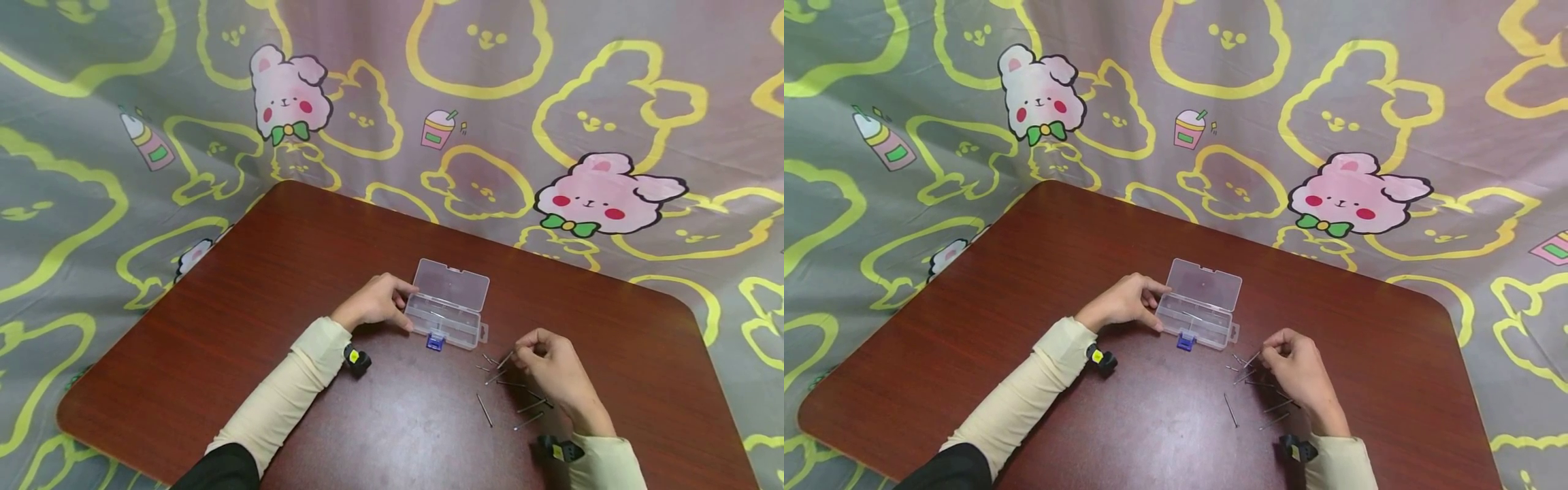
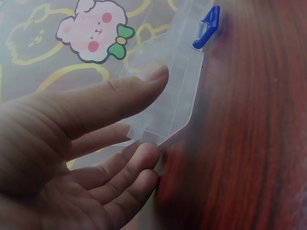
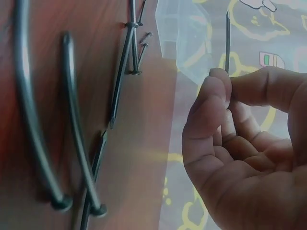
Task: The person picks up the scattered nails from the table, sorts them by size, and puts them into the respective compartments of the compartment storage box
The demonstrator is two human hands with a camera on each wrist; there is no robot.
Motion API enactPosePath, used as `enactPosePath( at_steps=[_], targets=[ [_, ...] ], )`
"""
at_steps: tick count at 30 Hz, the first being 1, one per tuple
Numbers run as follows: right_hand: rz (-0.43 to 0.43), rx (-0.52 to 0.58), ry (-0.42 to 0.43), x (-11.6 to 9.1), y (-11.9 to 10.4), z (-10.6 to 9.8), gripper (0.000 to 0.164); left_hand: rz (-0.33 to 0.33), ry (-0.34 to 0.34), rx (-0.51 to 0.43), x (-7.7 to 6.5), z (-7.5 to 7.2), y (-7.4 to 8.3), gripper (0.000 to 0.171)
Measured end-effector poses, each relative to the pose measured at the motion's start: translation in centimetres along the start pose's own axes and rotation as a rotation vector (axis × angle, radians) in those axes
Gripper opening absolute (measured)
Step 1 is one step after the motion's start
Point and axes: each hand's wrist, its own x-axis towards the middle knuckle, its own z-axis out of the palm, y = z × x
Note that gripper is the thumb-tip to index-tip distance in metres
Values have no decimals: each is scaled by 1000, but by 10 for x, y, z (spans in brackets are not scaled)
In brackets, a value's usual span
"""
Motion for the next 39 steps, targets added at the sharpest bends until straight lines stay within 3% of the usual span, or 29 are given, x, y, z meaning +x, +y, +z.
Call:
enactPosePath(
  at_steps=[5,17,31,39],
  targets=[
    [36,46,-6,4,-4,3,20,-1,1,-3,0,0,0,74],
    [13,142,-48,14,-12,11,17,-3,7,-21,0,0,-2,75],
    [62,188,-44,28,-15,25,15,11,3,-18,-2,0,-1,75],
    [0,153,-64,33,-19,34,14,21,11,-14,-1,0,-3,75]
  ],
)
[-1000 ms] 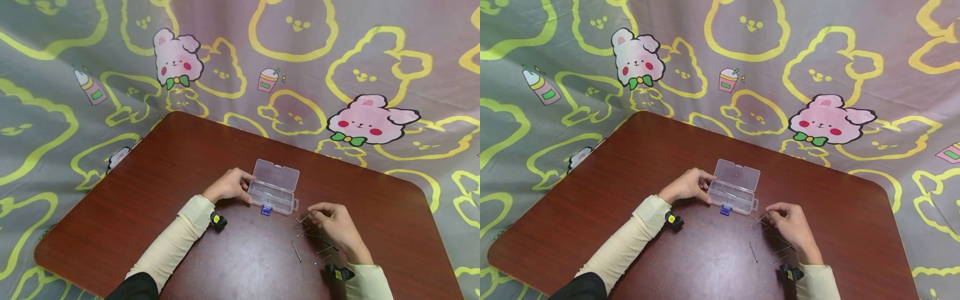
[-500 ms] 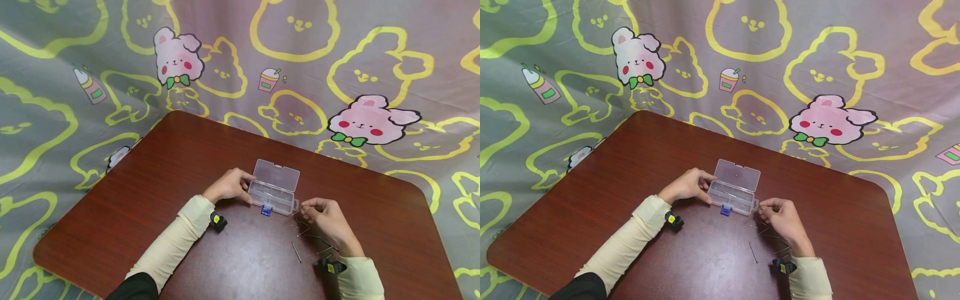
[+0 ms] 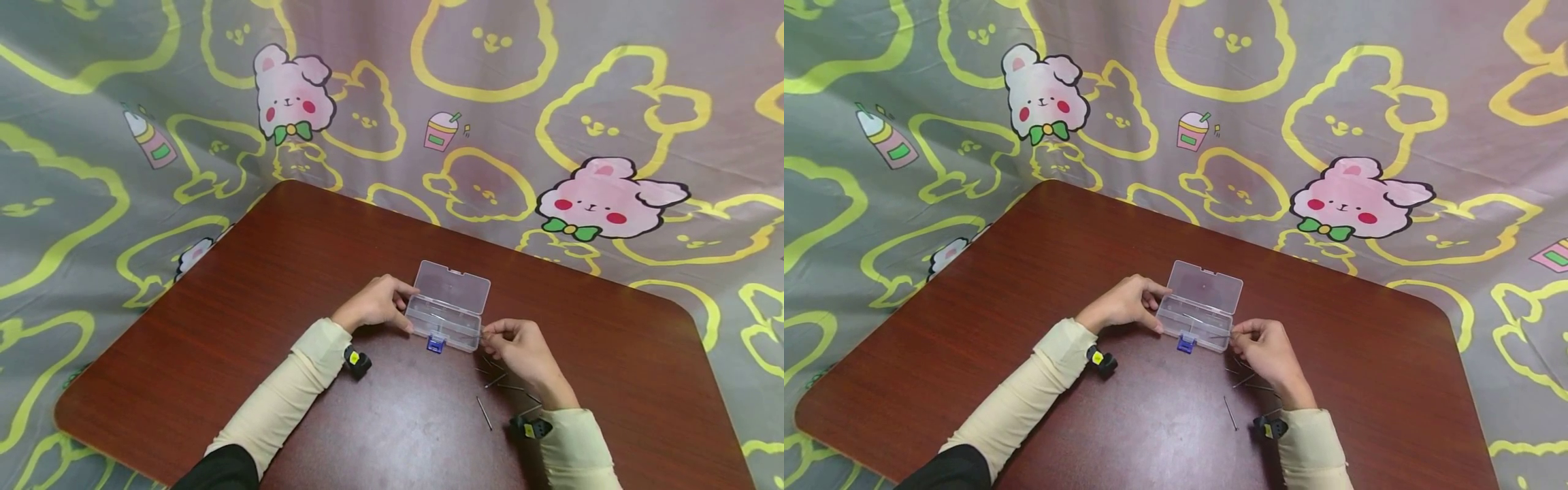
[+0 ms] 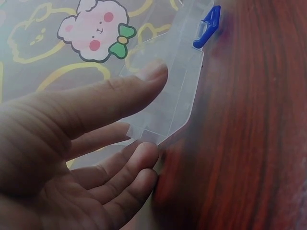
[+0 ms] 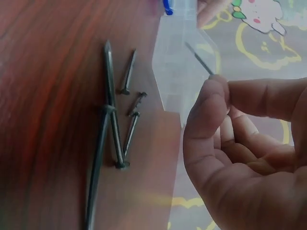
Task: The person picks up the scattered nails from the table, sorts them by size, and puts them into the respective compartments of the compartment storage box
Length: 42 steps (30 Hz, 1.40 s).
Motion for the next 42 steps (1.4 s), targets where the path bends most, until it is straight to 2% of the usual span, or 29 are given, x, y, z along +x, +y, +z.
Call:
enactPosePath(
  at_steps=[3,10,21,29,42],
  targets=[
    [-32,-72,3,3,-2,5,12,0,-2,3,0,0,0,75],
    [-113,-357,70,9,-12,20,8,-2,-4,-3,0,0,0,75],
    [-170,-529,111,8,-16,29,8,-1,-7,-1,1,0,0,75],
    [-184,-549,119,8,-11,27,9,-11,-11,-7,0,0,1,75],
    [-208,-482,143,2,-13,16,10,18,5,-6,2,2,-2,75]
  ],
)
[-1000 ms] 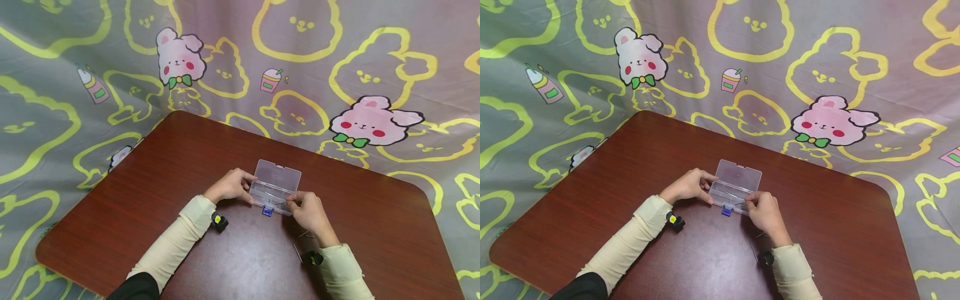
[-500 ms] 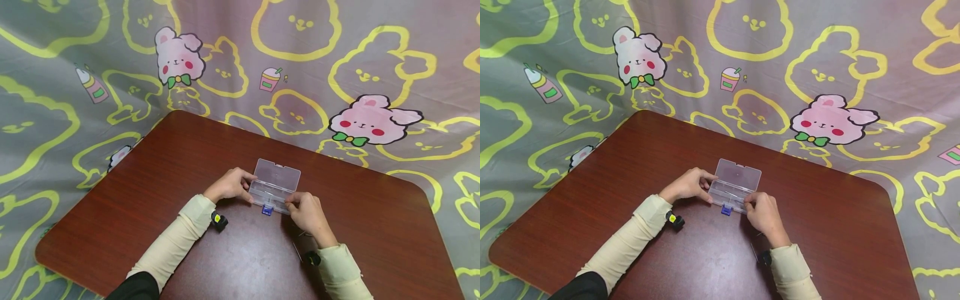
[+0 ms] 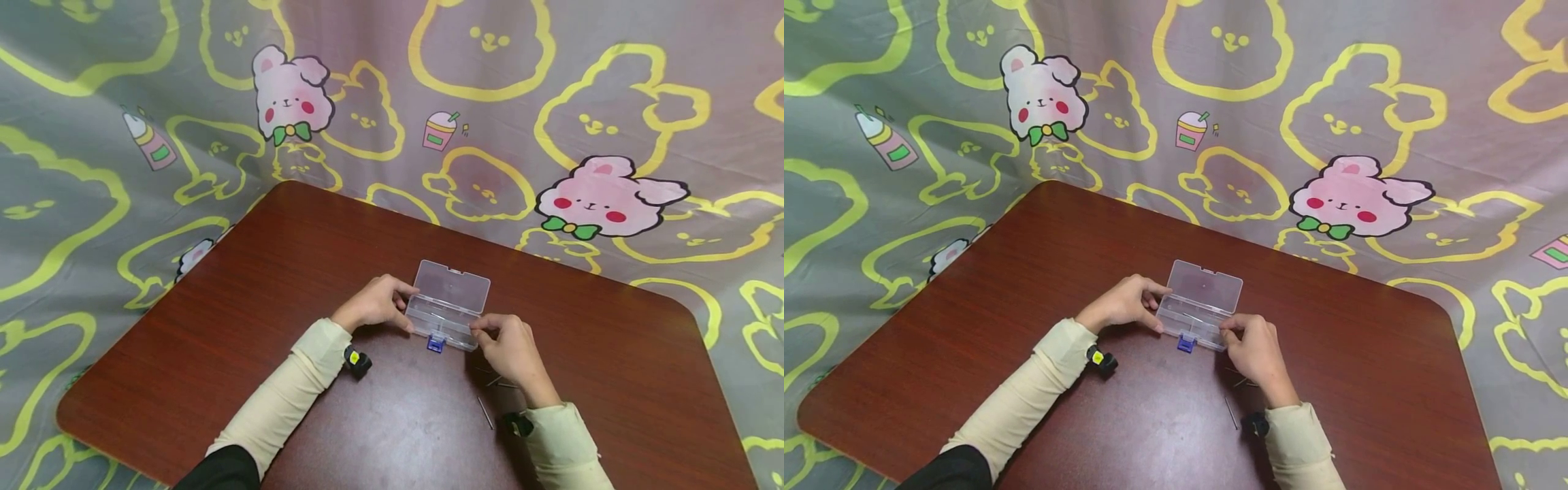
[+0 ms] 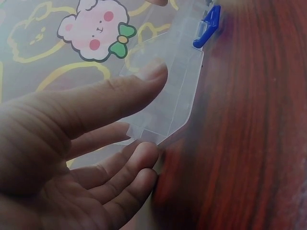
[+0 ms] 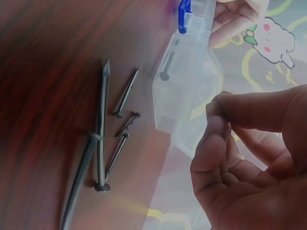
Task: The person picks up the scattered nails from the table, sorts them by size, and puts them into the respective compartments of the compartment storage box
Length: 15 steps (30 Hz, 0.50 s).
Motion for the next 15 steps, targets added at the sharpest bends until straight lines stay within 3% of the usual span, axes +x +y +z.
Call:
enactPosePath(
  at_steps=[15],
  targets=[
    [25,3,-74,-9,8,-15,8,-9,-7,-8,0,0,1,76]
  ],
)
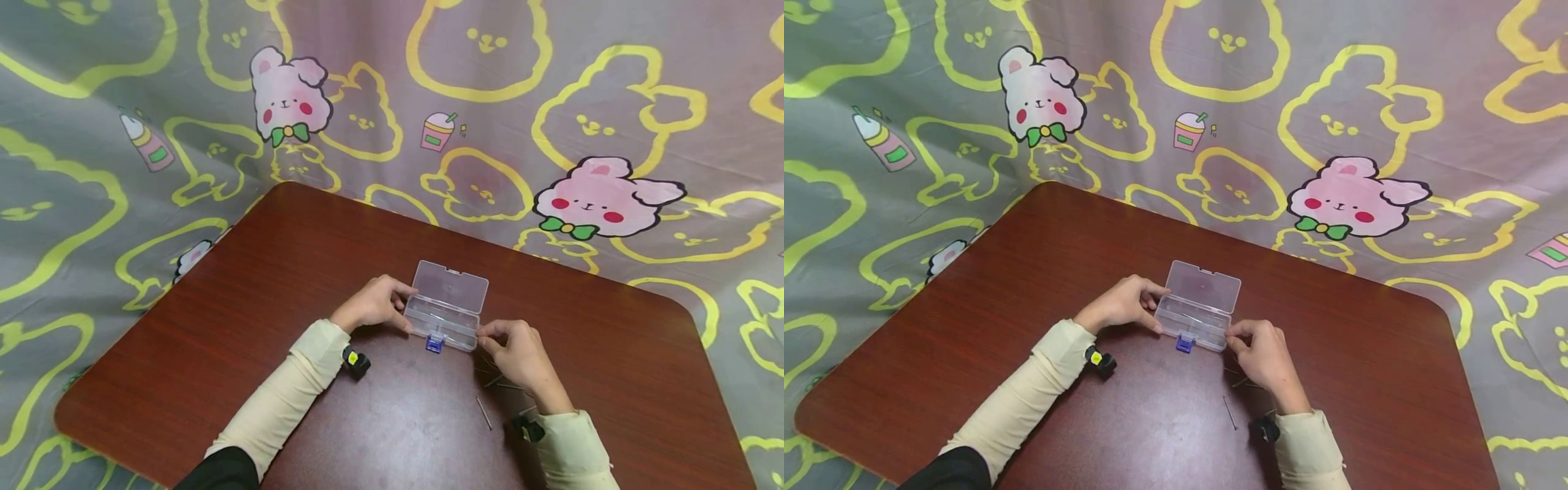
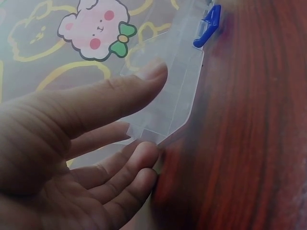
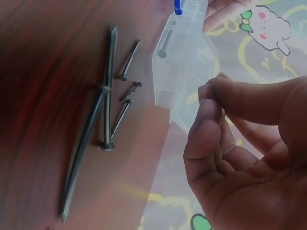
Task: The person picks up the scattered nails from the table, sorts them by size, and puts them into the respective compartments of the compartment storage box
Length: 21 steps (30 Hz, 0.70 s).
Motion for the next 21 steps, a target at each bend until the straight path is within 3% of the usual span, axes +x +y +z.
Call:
enactPosePath(
  at_steps=[21],
  targets=[
    [34,-9,-67,-21,17,-11,3,4,2,-21,-1,-1,0,75]
  ],
)
